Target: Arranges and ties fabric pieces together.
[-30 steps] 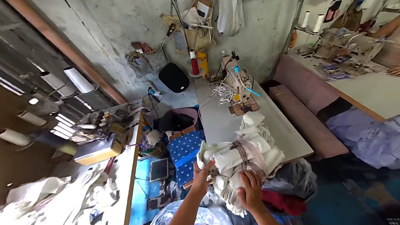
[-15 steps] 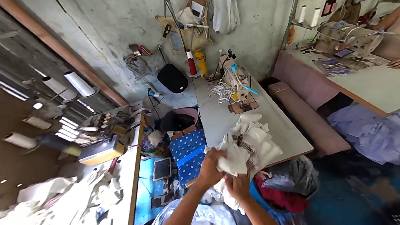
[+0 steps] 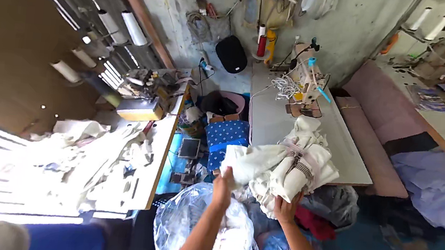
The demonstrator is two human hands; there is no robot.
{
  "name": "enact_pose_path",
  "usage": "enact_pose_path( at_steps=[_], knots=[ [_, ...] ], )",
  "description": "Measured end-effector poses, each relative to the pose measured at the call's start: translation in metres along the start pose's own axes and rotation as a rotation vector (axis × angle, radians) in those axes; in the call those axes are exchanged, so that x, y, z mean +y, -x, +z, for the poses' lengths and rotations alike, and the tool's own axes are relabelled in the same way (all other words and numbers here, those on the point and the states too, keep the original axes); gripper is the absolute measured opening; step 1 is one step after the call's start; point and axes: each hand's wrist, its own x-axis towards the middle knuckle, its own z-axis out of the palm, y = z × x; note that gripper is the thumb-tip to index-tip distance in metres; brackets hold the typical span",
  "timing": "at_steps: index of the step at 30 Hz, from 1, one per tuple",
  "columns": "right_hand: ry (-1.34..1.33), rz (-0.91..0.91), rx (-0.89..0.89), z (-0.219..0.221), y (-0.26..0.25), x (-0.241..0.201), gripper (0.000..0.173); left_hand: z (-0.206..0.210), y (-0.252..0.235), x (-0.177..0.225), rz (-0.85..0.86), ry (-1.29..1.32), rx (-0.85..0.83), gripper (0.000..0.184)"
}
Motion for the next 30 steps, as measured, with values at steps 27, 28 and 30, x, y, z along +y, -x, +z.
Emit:
enact_pose_path(
  at_steps=[27, 28, 30],
  knots=[
    [-0.265, 0.228, -0.093, -0.092, -0.082, -0.047, 0.032, 0.015, -0.023, 0.001, 0.843, -1.247, -0.584, 0.053],
    [-0.245, 0.218, -0.09, -0.098, -0.098, -0.063, 0.031, 0.014, -0.032, 0.002, 0.868, -1.241, -0.574, 0.055],
    [-0.16, 0.059, -0.225, -0.091, -0.128, -0.089, 0.027, 0.012, -0.05, 0.006, 0.942, -1.216, -0.563, 0.057]
  ],
)
